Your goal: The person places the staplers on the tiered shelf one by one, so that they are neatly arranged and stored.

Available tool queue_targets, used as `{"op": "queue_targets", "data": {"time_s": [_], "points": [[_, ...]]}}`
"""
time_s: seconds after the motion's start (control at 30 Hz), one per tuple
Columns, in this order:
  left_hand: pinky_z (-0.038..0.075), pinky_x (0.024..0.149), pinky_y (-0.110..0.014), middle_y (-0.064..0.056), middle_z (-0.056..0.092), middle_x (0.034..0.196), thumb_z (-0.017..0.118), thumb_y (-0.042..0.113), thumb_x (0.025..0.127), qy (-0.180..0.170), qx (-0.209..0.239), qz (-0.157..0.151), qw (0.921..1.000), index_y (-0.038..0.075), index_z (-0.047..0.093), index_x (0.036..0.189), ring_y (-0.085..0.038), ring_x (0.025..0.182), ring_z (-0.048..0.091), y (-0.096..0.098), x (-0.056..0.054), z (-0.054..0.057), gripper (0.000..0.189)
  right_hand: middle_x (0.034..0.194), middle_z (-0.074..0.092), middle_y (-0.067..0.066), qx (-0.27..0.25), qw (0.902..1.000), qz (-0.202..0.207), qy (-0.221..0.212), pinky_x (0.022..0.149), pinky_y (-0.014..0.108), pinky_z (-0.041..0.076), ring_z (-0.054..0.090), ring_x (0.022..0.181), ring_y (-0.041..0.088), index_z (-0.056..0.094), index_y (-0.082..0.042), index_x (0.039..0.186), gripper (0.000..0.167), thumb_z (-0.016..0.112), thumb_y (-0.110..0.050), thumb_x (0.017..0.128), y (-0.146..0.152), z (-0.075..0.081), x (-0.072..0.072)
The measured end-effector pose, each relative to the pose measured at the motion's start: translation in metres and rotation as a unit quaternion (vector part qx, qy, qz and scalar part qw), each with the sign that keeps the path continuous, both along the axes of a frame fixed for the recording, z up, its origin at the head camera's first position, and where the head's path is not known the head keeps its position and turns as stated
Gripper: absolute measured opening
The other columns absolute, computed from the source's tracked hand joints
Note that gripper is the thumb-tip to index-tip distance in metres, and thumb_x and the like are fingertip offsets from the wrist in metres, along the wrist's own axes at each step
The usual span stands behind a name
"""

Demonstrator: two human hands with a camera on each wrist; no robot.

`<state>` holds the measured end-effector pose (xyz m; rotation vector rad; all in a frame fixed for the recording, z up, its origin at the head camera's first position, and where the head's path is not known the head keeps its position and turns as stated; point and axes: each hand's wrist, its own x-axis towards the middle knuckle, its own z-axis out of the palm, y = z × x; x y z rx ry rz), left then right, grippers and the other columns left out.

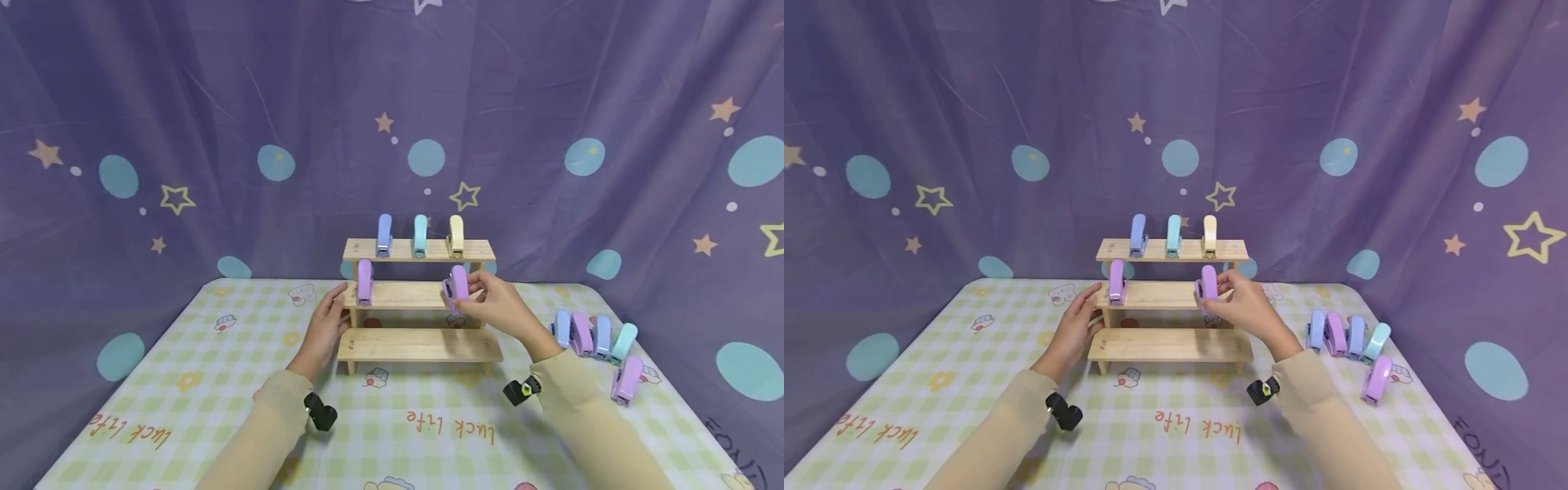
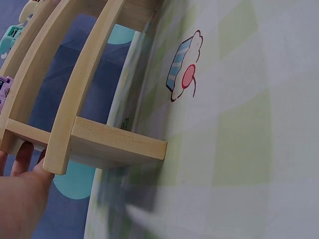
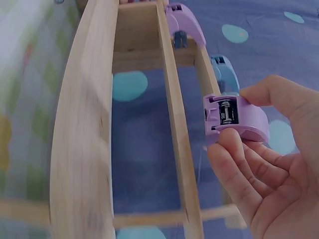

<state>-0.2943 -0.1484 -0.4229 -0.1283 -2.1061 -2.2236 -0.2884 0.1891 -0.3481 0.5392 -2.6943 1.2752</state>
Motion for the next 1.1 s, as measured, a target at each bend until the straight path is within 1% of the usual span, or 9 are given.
{"op": "queue_targets", "data": {"time_s": [0.23,0.53,0.67,0.87,1.1], "points": [[0.035,0.114,-0.051,-0.016,0.039,0.152,0.035,0.032,0.112,0.005,0.002,-0.002,1.0,0.017,0.035,0.156,-0.036,0.137,0.041,-0.001,0.0,0.001,0.047,0.104,0.067,0.01,-0.022,0.9994,0.024,0.009,0.063,0.032,0.057,0.066,0.08,0.024,0.061,-0.003,0.118,0.044,0.078,-0.027,0.085,-0.034,-0.002,-0.01],[0.034,0.115,-0.052,-0.017,0.039,0.152,0.035,0.033,0.111,0.003,0.006,-0.001,1.0,0.017,0.035,0.156,-0.037,0.137,0.04,0.0,0.001,0.0,0.047,0.103,0.069,0.005,-0.026,0.9994,0.018,0.014,0.069,0.032,0.056,0.063,0.084,0.02,0.063,-0.008,0.115,0.042,0.08,-0.03,0.084,-0.07,-0.007,-0.021],[0.034,0.115,-0.053,-0.018,0.038,0.152,0.035,0.033,0.111,0.005,0.004,-0.001,1.0,0.017,0.036,0.156,-0.038,0.137,0.04,0.0,0.001,0.0,0.047,0.102,0.069,0.004,-0.037,0.9991,0.017,0.012,0.069,0.032,0.056,0.064,0.084,0.019,0.063,-0.008,0.116,0.043,0.08,-0.032,0.084,-0.081,-0.009,-0.024],[0.034,0.115,-0.052,-0.016,0.039,0.152,0.035,0.032,0.112,0.003,0.003,-0.002,1.0,0.018,0.036,0.155,-0.037,0.137,0.04,0.0,0.0,0.0,0.046,0.099,0.069,0.003,-0.048,0.9988,-0.002,0.007,0.067,0.031,0.055,0.063,0.084,0.019,0.062,-0.007,0.116,0.044,0.08,-0.033,0.085,-0.092,-0.012,-0.028],[0.034,0.115,-0.053,-0.018,0.038,0.153,0.035,0.033,0.111,0.004,0.004,-0.002,1.0,0.018,0.035,0.156,-0.038,0.137,0.039,0.0,0.0,-0.001,0.047,0.094,0.067,0.003,-0.097,0.9951,-0.02,0.004,0.068,0.03,0.055,0.063,0.084,0.018,0.062,-0.006,0.116,0.046,0.082,-0.033,0.085,-0.098,-0.023,-0.031]]}}
